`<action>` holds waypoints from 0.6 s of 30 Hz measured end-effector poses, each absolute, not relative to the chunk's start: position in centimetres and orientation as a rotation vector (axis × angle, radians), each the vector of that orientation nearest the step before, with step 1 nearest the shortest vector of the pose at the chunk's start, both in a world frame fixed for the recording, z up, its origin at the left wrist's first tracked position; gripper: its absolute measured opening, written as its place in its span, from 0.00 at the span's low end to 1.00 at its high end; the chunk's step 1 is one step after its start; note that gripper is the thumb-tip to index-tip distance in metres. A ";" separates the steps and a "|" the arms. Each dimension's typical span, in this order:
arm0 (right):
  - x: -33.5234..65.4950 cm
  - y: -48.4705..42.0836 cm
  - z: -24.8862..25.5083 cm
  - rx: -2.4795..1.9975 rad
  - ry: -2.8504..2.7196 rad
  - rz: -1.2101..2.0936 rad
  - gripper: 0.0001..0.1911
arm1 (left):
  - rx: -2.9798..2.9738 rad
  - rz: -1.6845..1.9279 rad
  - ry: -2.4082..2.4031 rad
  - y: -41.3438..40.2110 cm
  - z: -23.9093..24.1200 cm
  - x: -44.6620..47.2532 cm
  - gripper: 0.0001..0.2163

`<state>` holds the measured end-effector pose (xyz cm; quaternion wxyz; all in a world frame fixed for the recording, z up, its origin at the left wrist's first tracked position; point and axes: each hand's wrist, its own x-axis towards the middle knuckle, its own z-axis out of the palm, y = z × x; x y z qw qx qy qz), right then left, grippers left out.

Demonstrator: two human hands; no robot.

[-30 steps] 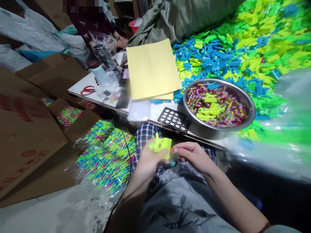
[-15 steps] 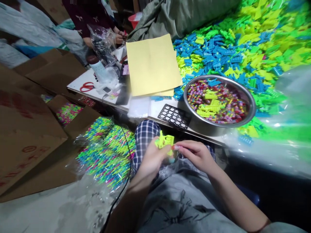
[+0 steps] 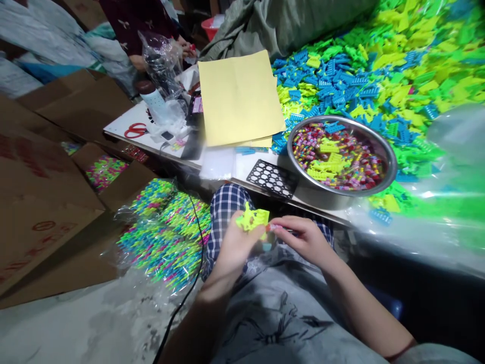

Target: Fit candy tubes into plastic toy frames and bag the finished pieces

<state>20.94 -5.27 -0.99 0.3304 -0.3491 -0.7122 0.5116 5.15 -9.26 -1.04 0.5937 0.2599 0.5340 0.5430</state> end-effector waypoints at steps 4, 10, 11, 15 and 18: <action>20.8 -5.2 -1.4 -0.928 -1.730 1.515 0.10 | 0.459 1.232 1.142 -9.7 -0.5 5.1 0.23; 20.9 -5.3 -2.1 -0.966 -1.616 1.621 0.11 | 0.490 1.249 1.131 -9.9 -0.8 5.1 0.24; 21.0 -5.2 -2.3 -0.977 -1.608 1.629 0.11 | 0.475 1.255 1.137 -9.8 -0.9 5.2 0.25; 21.2 -5.2 -3.2 -0.996 -1.576 1.638 0.13 | 0.368 1.214 1.153 -9.5 -0.4 5.7 0.28; 21.2 -5.4 -3.6 -0.989 -1.505 1.660 0.13 | 0.307 1.170 1.121 -9.3 0.4 6.0 0.24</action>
